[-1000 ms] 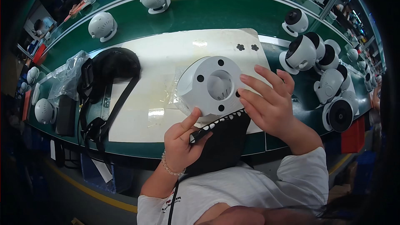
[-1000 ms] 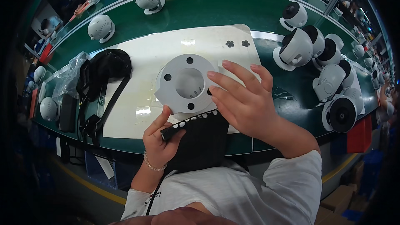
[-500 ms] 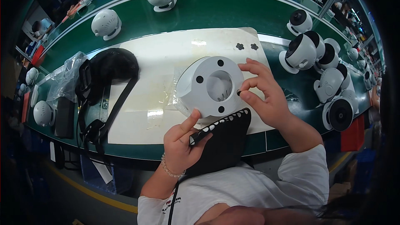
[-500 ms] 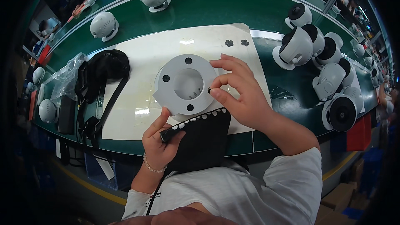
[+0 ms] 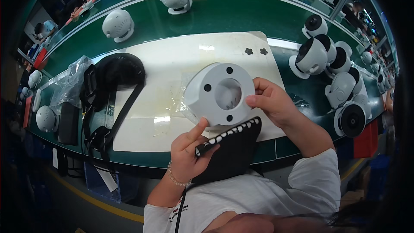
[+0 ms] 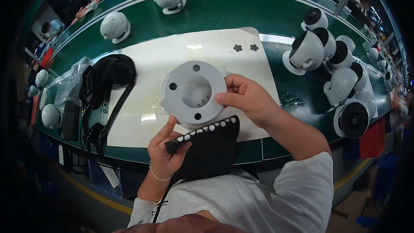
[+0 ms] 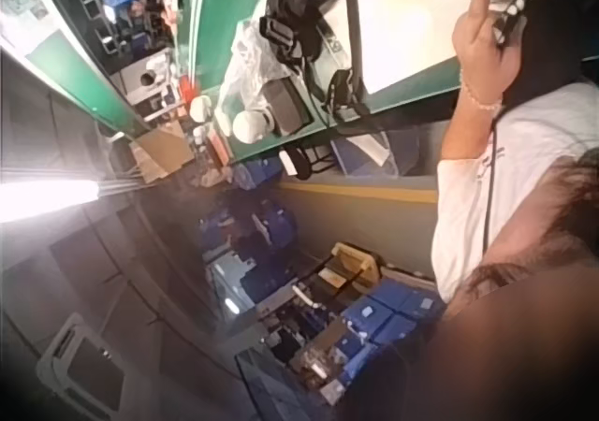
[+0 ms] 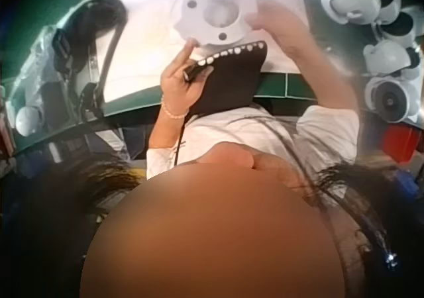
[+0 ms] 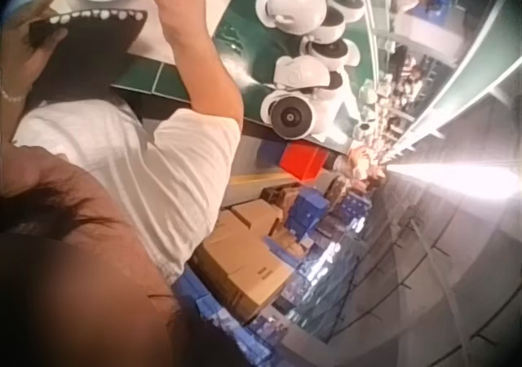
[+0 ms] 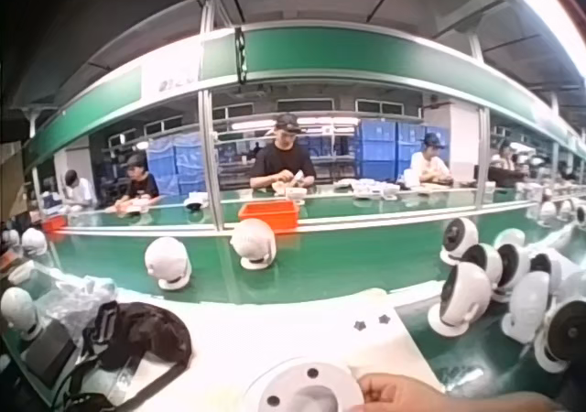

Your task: Assemble small components into a plastic lighting fixture housing at a workstation.

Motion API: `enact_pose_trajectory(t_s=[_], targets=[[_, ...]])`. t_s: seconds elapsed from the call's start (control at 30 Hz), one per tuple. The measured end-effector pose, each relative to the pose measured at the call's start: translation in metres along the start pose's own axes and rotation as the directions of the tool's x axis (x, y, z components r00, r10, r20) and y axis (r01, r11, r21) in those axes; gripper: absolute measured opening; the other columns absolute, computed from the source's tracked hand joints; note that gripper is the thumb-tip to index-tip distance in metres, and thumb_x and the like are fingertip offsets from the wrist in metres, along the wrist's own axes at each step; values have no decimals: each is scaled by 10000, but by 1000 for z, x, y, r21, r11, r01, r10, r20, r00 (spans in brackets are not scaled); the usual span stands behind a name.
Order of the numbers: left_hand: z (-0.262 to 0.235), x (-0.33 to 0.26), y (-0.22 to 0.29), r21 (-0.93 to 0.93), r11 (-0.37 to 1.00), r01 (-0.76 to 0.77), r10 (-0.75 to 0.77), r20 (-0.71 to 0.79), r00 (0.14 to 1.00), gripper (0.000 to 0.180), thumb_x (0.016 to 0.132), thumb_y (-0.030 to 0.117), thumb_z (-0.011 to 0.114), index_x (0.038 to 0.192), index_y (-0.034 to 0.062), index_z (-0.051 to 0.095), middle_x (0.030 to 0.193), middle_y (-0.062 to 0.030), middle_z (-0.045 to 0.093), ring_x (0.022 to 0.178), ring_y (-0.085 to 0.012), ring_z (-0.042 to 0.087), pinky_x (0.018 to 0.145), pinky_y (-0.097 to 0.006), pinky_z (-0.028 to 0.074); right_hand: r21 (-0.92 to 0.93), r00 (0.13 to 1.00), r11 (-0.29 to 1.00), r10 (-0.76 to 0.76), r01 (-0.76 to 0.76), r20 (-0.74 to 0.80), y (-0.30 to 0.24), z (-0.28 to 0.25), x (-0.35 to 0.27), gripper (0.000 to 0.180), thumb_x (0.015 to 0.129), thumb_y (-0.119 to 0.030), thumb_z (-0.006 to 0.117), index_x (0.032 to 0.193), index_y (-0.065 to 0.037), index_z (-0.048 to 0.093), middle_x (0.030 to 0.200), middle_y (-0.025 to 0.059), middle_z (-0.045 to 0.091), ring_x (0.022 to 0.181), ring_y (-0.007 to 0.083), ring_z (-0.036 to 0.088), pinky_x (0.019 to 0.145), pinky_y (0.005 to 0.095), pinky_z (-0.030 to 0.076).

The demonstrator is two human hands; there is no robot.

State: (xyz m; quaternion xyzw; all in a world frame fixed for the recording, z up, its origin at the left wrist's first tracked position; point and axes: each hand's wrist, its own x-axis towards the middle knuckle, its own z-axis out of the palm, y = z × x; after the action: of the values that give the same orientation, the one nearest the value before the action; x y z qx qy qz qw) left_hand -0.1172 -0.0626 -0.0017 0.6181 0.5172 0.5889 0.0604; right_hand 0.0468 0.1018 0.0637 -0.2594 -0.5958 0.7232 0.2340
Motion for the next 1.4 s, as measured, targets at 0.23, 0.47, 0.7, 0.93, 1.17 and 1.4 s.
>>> enact_pose_trajectory(t_s=[0.23, 0.47, 0.7, 0.93, 1.17, 1.4], targets=[[-34, -11, 2, -67, 992, 109, -111, -25, 994, 243, 610, -23, 706, 745, -19, 504, 1116, -243, 530, 666, -212, 630, 600, -279, 496, -163, 948, 956, -271, 245, -167, -34, -63, 73, 236, 822, -125, 518, 1033, -18, 519, 886, 32, 573, 800, 88, 541, 717, 231, 438], [-55, -16, 4, -101, 967, 233, -235, -8, 972, 198, 607, -34, 689, 727, -41, 532, 1111, -231, 538, 682, -226, 636, 618, -294, 502, -787, 809, -528, -585, -320, 64, 15, -174, 191, 194, 796, -90, 435, 874, -70, 612, 847, 62, 571, 836, 243, 557, 710, 376, 449], [-64, -5, -1, -203, 859, 469, -457, 106, 883, 142, 633, -39, 668, 732, -60, 568, 1109, -181, 552, 752, -202, 627, 670, -269, 493, -928, 978, -329, -168, -175, -124, -12, -104, 259, 230, 797, -156, 445, 931, -71, 611, 976, 120, 609, 905, 272, 584, 735, 366, 480], [-73, 4, -2, -137, 796, 590, -557, 215, 802, 180, 665, 10, 672, 826, -17, 596, 1049, -121, 594, 743, -193, 621, 657, -258, 484, -996, 996, 81, 83, -38, -32, -7, -3, 365, 568, 872, -493, 358, 1241, -68, 431, 1268, 162, 429, 1173, 284, 406, 979, 328, 308], [-69, 2, -4, -138, 813, 566, -545, 165, 822, 291, 679, 31, 669, 957, -3, 592, 955, -102, 623, 711, -202, 609, 653, -252, 478, -973, 921, 19, -321, -228, -222, 39, -7, 391, 599, 789, -570, 426, 1236, -172, 446, 1281, 141, 370, 1218, 303, 298, 966, 445, 236], [-60, -2, -2, -135, 859, 495, -491, 64, 869, 263, 709, 34, 651, 968, 17, 610, 887, -113, 622, 735, -181, 603, 666, -254, 462, -977, 880, -206, -454, 48, 139, -29, -27, 301, 296, 731, -319, 629, 911, -84, 624, 922, 95, 581, 895, 256, 540, 759, 357, 420]])
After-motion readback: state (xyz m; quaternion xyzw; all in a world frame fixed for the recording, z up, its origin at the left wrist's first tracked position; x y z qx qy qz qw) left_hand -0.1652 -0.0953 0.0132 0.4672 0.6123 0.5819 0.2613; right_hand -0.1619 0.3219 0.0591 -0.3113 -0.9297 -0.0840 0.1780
